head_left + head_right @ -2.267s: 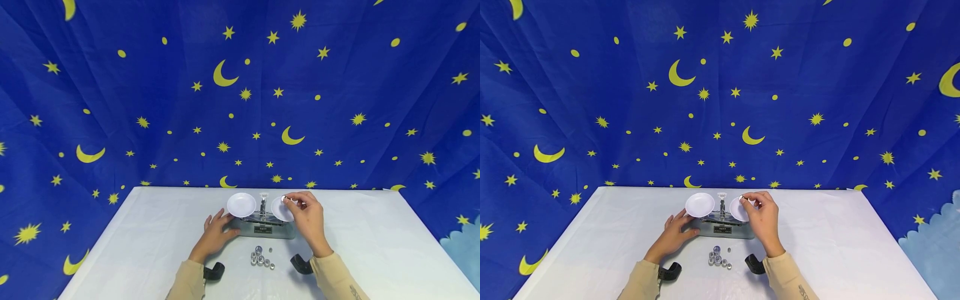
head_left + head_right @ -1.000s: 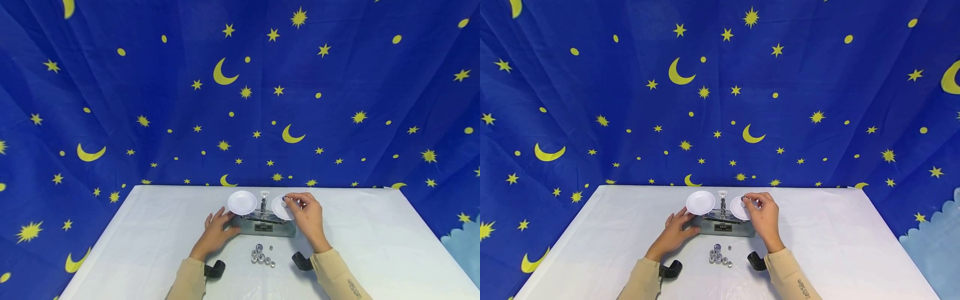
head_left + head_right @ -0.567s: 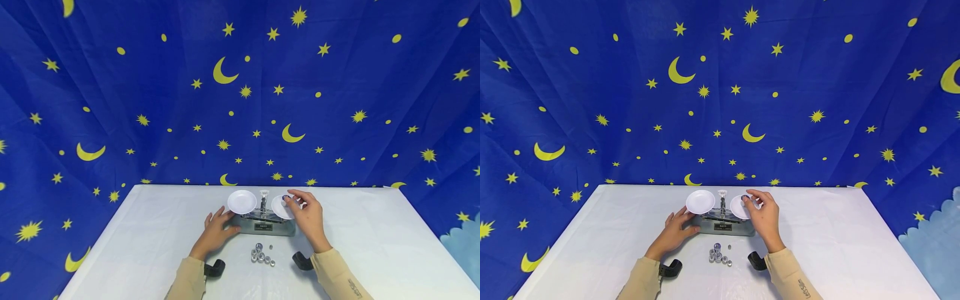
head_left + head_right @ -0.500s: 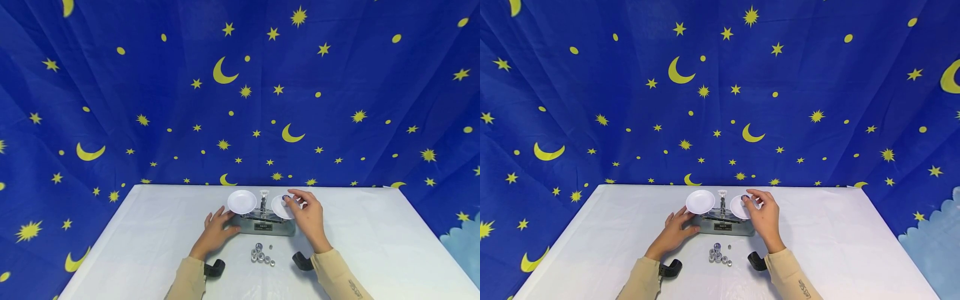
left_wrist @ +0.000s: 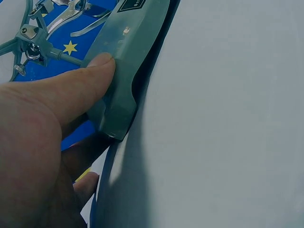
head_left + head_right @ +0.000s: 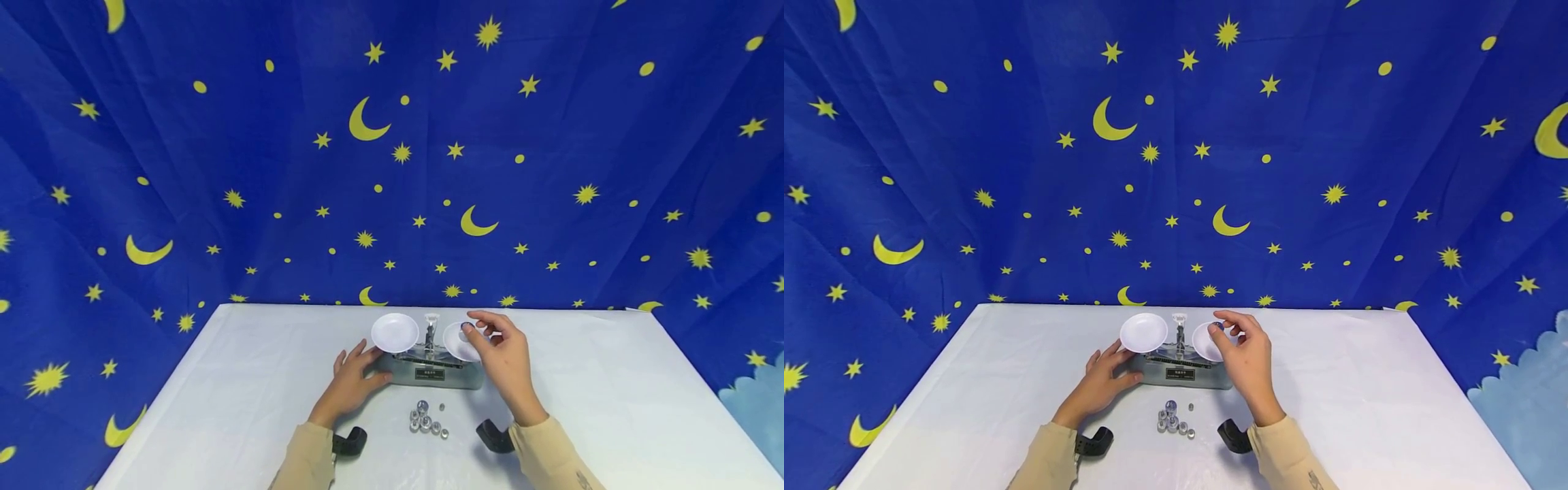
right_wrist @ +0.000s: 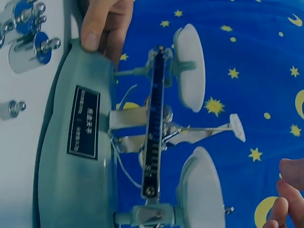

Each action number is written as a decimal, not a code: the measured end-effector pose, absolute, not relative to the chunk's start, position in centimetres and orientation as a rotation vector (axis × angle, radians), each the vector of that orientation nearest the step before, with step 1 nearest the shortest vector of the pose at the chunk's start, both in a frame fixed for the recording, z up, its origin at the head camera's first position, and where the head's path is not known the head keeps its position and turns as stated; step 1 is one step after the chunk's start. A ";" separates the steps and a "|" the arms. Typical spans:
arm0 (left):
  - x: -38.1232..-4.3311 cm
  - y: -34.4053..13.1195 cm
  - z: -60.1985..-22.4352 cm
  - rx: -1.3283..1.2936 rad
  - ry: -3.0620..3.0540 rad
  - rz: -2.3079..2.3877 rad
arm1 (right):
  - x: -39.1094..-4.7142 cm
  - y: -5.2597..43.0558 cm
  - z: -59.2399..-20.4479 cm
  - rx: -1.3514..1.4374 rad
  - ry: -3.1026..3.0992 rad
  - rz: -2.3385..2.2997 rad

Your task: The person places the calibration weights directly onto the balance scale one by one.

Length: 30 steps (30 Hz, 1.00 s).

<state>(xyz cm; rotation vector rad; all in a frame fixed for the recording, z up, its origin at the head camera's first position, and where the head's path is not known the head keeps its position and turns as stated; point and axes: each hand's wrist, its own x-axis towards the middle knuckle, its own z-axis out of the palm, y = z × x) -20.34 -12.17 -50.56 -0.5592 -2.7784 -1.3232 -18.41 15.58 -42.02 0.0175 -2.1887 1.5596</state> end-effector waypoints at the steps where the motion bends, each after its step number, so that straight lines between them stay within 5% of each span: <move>1: -20.3 -12.2 -50.6 -0.559 -2.777 -1.324 | -18.3 15.5 -41.9 0.017 -2.191 1.574; 30: -20.1 -12.0 -50.4 -0.542 -2.779 -1.330 | -14.6 13.8 -42.0 0.141 -2.302 1.652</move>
